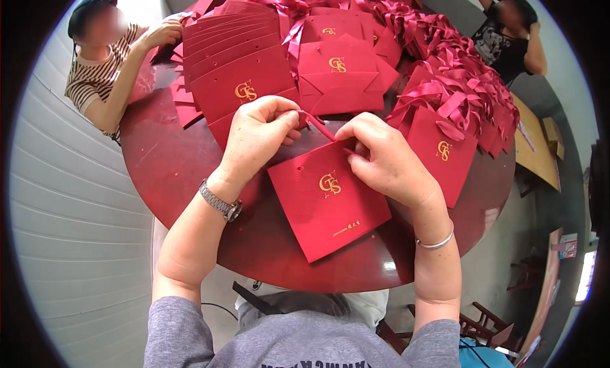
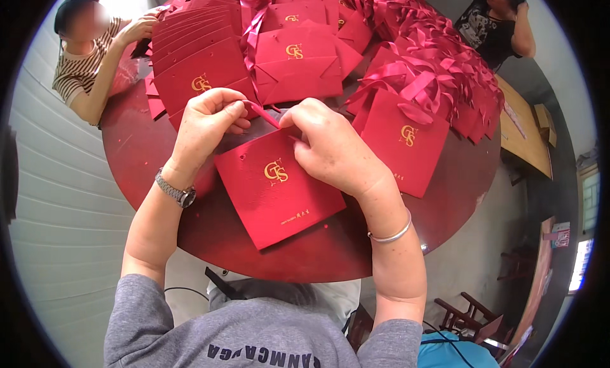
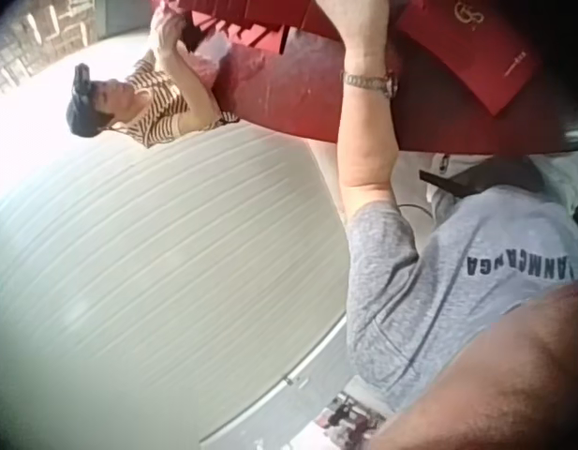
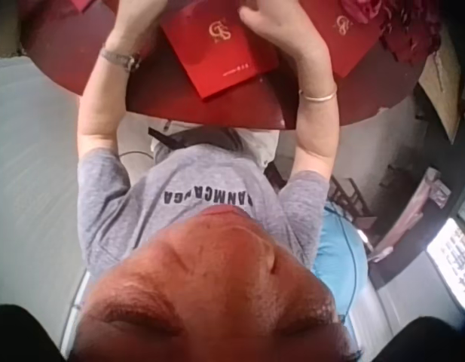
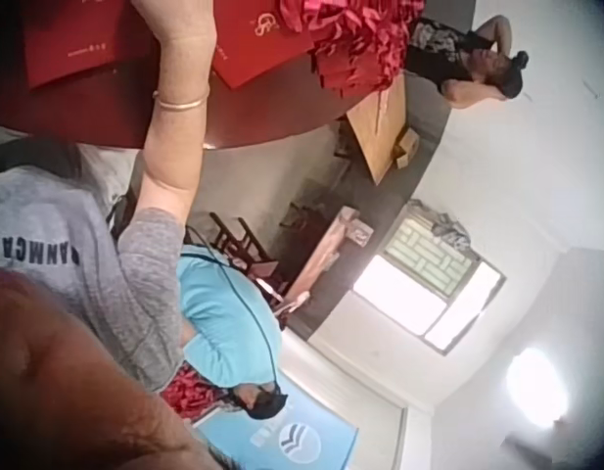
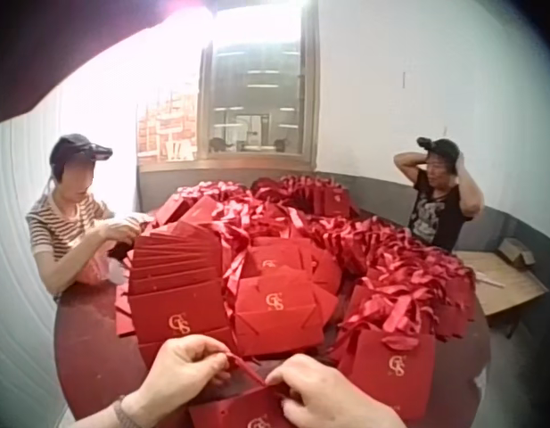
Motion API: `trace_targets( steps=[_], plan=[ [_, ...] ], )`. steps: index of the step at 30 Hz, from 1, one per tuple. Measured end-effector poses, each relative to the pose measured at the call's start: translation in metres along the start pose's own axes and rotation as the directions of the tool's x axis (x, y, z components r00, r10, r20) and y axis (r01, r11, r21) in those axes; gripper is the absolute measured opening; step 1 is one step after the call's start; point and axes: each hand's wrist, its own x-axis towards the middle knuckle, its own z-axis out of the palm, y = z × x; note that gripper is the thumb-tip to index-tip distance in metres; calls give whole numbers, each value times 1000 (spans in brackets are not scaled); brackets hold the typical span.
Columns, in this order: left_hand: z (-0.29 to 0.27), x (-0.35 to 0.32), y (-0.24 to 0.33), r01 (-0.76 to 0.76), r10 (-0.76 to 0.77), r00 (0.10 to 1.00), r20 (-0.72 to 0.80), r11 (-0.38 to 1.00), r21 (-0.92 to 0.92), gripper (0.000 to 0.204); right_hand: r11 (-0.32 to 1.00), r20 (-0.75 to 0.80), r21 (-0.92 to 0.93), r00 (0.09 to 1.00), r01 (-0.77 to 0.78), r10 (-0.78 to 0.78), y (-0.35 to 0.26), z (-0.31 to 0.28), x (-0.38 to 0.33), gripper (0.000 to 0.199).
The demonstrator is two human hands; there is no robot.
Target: The person attaches ribbon handles to paper gift bags by threading the ribbons through the bag holes by hand.
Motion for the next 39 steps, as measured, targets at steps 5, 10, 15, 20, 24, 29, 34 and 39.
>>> trace_targets(
  steps=[5, 10, 15, 20, 24, 29, 34, 39],
  plan=[
    [3, -2, 1, -34, 36, 998, -43, 998, 45, 15, 1000, 28, -15, 1000, 2, -2, -1, -1, -2, 34],
    [4, 2, 3, -74, 73, 989, -130, 997, -1, 14, 1000, 26, -13, 1000, 5, -5, 1, -5, 0, 38],
    [1, 5, 6, -84, 73, 980, -186, 995, -49, 15, 1000, 35, -14, 999, 28, -28, 1, -5, 6, 39],
    [3, 4, 2, -131, 124, 980, -155, 991, -33, 12, 998, 7, -60, 1000, 28, -27, -1, -4, 4, 39],
    [16, 4, -11, -192, 186, 973, -139, 981, -33, 12, 995, 8, -98, 1000, 18, -17, -2, -3, -3, 34],
    [6, -2, -12, -95, 95, 995, 34, 995, 11, 18, 993, -40, -96, 997, -63, 60, -9, 1, 0, 21],
    [16, -10, -7, -239, 225, 968, 109, 960, 144, 50, 988, -96, -108, 990, -110, 99, -14, -11, 1, 15],
    [17, -14, -6, -471, 396, 866, 305, 850, 236, 42, 983, -115, -155, 990, -99, 81, -10, -13, 6, 13]
  ],
)
